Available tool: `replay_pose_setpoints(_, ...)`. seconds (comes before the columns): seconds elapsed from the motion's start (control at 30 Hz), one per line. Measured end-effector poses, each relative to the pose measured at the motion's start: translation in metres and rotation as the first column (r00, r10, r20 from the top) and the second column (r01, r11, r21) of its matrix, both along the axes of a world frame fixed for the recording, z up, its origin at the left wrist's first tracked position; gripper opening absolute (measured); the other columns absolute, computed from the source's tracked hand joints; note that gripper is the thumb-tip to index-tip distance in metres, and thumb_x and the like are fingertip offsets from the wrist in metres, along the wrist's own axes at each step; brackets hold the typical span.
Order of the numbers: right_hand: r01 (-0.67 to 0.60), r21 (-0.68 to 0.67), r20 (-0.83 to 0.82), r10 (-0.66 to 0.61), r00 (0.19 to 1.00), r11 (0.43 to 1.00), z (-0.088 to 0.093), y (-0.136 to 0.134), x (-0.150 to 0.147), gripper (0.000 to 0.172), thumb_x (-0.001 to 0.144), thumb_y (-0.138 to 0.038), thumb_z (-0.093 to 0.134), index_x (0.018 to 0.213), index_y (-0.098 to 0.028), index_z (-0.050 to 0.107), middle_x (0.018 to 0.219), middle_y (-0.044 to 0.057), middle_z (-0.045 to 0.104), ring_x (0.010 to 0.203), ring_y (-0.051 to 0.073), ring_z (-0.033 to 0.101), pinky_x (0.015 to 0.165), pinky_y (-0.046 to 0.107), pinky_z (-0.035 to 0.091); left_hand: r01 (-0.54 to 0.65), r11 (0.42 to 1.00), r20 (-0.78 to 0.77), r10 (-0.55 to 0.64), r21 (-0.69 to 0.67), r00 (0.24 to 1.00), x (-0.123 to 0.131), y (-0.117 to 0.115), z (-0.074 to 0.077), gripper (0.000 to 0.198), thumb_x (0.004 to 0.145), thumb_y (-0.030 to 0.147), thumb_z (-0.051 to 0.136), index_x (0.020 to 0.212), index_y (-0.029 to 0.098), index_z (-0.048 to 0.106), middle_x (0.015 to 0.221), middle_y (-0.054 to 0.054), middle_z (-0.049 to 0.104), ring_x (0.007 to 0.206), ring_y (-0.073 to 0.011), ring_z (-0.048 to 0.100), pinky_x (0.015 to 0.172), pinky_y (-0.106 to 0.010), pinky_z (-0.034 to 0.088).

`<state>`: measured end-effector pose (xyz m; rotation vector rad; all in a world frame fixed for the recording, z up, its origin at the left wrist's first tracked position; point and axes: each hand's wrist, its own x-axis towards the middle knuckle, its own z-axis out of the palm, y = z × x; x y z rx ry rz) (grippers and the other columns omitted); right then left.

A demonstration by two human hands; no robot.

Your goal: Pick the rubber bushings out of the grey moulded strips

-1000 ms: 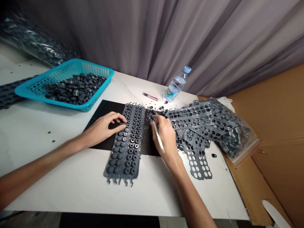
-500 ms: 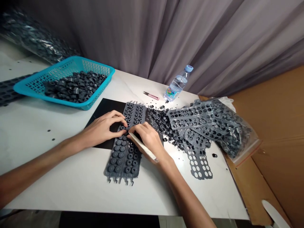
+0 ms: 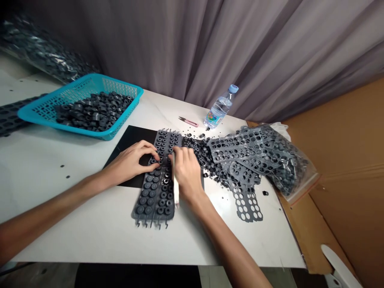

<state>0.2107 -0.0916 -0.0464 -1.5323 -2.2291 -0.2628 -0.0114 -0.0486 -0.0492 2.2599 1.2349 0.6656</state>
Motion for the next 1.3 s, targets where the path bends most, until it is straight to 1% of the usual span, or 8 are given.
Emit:
replay_pose_setpoints(0.1,0.221,0.02,0.006,-0.221,0.975,0.975,0.004,0.004,0.026,0.034,0.11,-0.029,0.036,0.124,-0.01,0.061,0.11,0.02,0.066,0.101,0.034,0.054,0.088,0.048,0.05,0.015,1.0,0.013,-0.015,-0.022,1.0,0.0,0.0,0.0,0.016,0.089,0.039,0.072,0.099,0.027,0.074,0.123,-0.004,0.062,0.11,-0.0269,0.065,0.1,-0.044,0.05)
replay_pose_setpoints(0.2,0.254,0.001,-0.016,-0.254,0.967,0.967,0.008,0.005,0.053,0.037,0.11,-0.032,0.036,0.125,-0.01,0.061,0.109,0.019,0.066,0.101,0.034,0.055,0.09,0.05,0.049,0.018,0.999,0.045,-0.017,-0.027,0.999,0.0,0.0,0.0,0.015,0.092,0.038,0.069,0.1,0.026,0.073,0.125,-0.005,0.061,0.112,-0.0266,0.065,0.102,-0.046,0.049)
replay_pose_setpoints(0.33,0.138,-0.091,-0.292,-0.159,0.943,0.986,0.012,0.005,0.054,0.036,0.108,-0.039,0.047,0.137,-0.018,0.053,0.107,0.011,0.069,0.096,0.028,0.06,0.09,0.044,0.051,0.078,0.993,0.159,-0.064,-0.083,0.985,-0.005,0.005,0.0,0.019,0.095,0.04,0.066,0.106,0.025,0.071,0.123,-0.005,0.061,0.115,-0.025,0.064,0.106,-0.045,0.049)
replay_pose_setpoints(0.43,-0.066,-0.229,-0.471,-0.051,0.88,0.971,0.015,-0.002,0.032,0.026,0.104,-0.042,0.058,0.123,-0.024,0.06,0.103,0.005,0.07,0.086,0.022,0.063,0.082,0.036,0.052,0.16,0.978,0.231,-0.126,-0.133,0.965,-0.016,0.011,0.005,0.021,0.098,0.042,0.062,0.109,0.026,0.069,0.122,-0.005,0.063,0.115,-0.023,0.064,0.106,-0.042,0.05)
replay_pose_setpoints(0.53,-0.231,-0.337,-0.514,0.027,0.857,0.913,0.019,-0.011,0.012,0.015,0.104,-0.038,0.06,0.107,-0.024,0.066,0.1,0.004,0.069,0.086,0.019,0.064,0.08,0.031,0.052,0.216,0.97,0.203,-0.19,-0.114,0.961,-0.026,0.015,0.01,0.02,0.094,0.042,0.068,0.105,0.025,0.07,0.122,-0.004,0.064,0.114,-0.0234,0.064,0.107,-0.042,0.05)
replay_pose_setpoints(0.7,-0.391,-0.372,-0.489,0.18,0.854,0.842,0.024,-0.015,0.005,0.011,0.104,-0.032,0.062,0.109,-0.023,0.067,0.099,0.004,0.067,0.091,0.018,0.063,0.083,0.03,0.051,0.243,0.966,0.104,-0.233,-0.09,0.967,-0.027,0.014,0.013,0.017,0.091,0.039,0.072,0.1,0.025,0.071,0.127,-0.004,0.061,0.12,-0.025,0.062,0.112,-0.043,0.045)
replay_pose_setpoints(1.1,-0.423,-0.352,-0.468,0.235,0.852,0.835,0.027,-0.014,0.006,0.012,0.104,-0.033,0.062,0.106,-0.022,0.067,0.097,0.005,0.068,0.092,0.02,0.062,0.084,0.032,0.051,0.186,0.982,0.002,-0.186,0.03,0.983,-0.013,0.002,0.02,0.017,0.092,0.038,0.069,0.1,0.024,0.066,0.113,-0.002,0.063,0.098,-0.0207,0.065,0.09,-0.036,0.05)
replay_pose_setpoints(1.3,-0.419,-0.345,-0.421,0.261,0.869,0.84,0.024,-0.013,0.008,0.015,0.106,-0.035,0.058,0.112,-0.023,0.065,0.102,0.006,0.068,0.095,0.021,0.062,0.085,0.034,0.053,0.197,0.975,-0.084,-0.189,0.1,0.978,-0.005,-0.003,0.019,0.014,0.093,0.033,0.066,0.103,0.025,0.068,0.111,-0.001,0.065,0.104,-0.0221,0.065,0.088,-0.036,0.048)
